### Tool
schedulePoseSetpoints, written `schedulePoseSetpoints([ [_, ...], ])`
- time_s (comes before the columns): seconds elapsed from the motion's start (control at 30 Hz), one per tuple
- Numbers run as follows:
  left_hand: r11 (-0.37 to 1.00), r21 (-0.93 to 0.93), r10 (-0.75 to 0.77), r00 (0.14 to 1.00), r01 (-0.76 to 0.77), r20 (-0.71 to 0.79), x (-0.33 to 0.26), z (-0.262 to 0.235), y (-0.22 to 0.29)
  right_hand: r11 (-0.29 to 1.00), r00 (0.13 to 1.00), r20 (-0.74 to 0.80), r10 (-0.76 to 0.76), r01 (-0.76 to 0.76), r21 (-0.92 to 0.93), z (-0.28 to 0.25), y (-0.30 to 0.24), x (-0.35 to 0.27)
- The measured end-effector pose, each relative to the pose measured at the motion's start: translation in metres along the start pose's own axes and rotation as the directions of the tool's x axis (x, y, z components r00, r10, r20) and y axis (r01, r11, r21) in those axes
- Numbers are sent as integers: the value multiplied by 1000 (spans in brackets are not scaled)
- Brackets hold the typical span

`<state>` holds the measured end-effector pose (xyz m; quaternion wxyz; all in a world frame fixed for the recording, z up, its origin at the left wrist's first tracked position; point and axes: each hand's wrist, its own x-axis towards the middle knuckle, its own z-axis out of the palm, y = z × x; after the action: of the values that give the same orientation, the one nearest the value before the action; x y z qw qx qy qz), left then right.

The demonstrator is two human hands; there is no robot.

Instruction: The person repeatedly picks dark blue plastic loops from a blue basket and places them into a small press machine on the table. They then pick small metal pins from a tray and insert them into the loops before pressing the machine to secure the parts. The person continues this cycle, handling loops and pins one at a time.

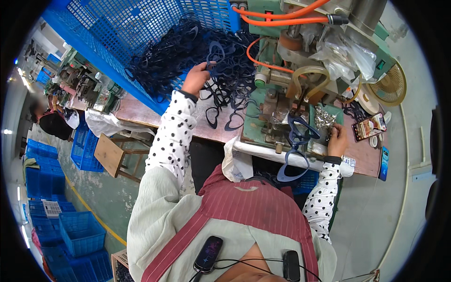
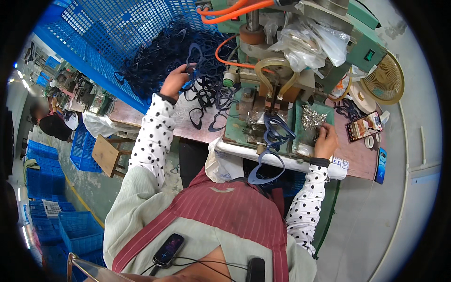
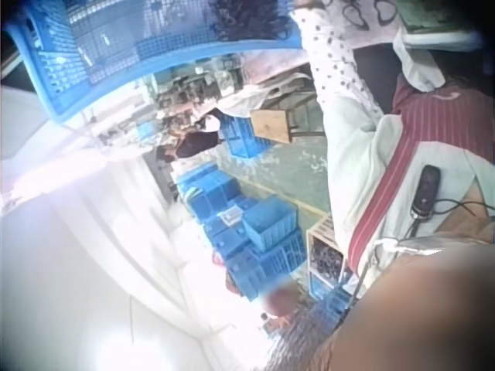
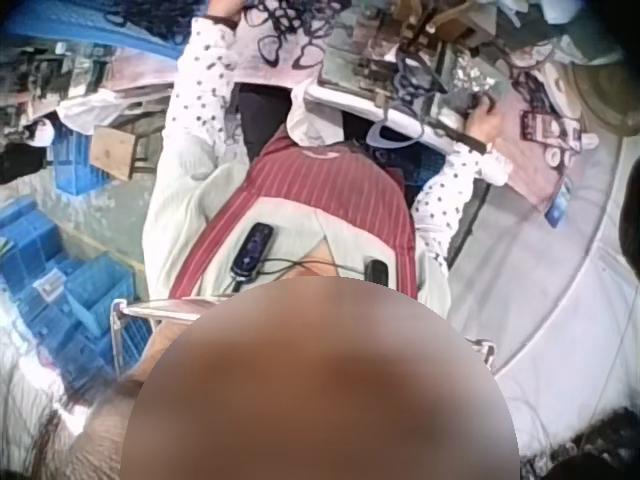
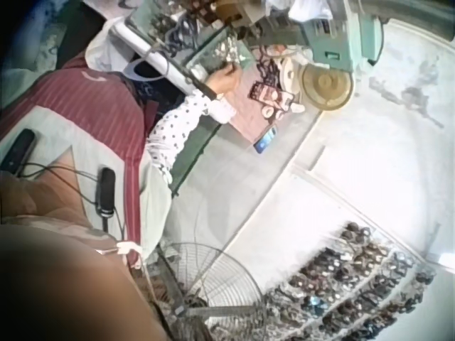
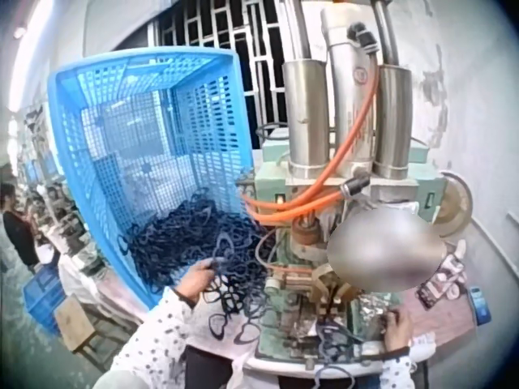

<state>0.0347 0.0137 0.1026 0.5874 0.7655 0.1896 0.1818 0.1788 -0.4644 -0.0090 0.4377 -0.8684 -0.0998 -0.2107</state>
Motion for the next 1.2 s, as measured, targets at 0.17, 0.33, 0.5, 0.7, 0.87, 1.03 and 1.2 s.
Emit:
schedulePoseSetpoints([
  [0.17, 916, -399, -103, 987, 47, -120, -55, 23, 26, 998, 995, 87, -51, 49, 28, -11, -31, 0],
  [0.33, 862, 182, 503, 844, -474, -185, -113, 87, 48, 949, 973, -42, -225, 229, 214, -17, -121, -10],
  [0.5, 712, 89, 702, 706, -697, -95, -120, 112, 91, 906, 982, 83, -170, 123, 406, -16, -182, -22],
  [0.7, 797, -370, 480, 873, -477, -91, -107, 118, 116, 757, 979, 203, -37, -105, 645, 6, -195, -29],
  [0.87, 789, -393, 484, 872, -472, -75, -106, 116, 111, 733, 982, 187, -18, -114, 670, 15, -198, -36],
  [1.03, 845, -138, 509, 856, -516, -89, -104, 123, 97, 602, 985, 174, 11, -146, 785, 20, -199, -41],
  [1.2, 483, 236, 869, 494, -843, -15, -109, 124, 98, 577, 993, 107, 48, -115, 809, 27, -199, -45],
])
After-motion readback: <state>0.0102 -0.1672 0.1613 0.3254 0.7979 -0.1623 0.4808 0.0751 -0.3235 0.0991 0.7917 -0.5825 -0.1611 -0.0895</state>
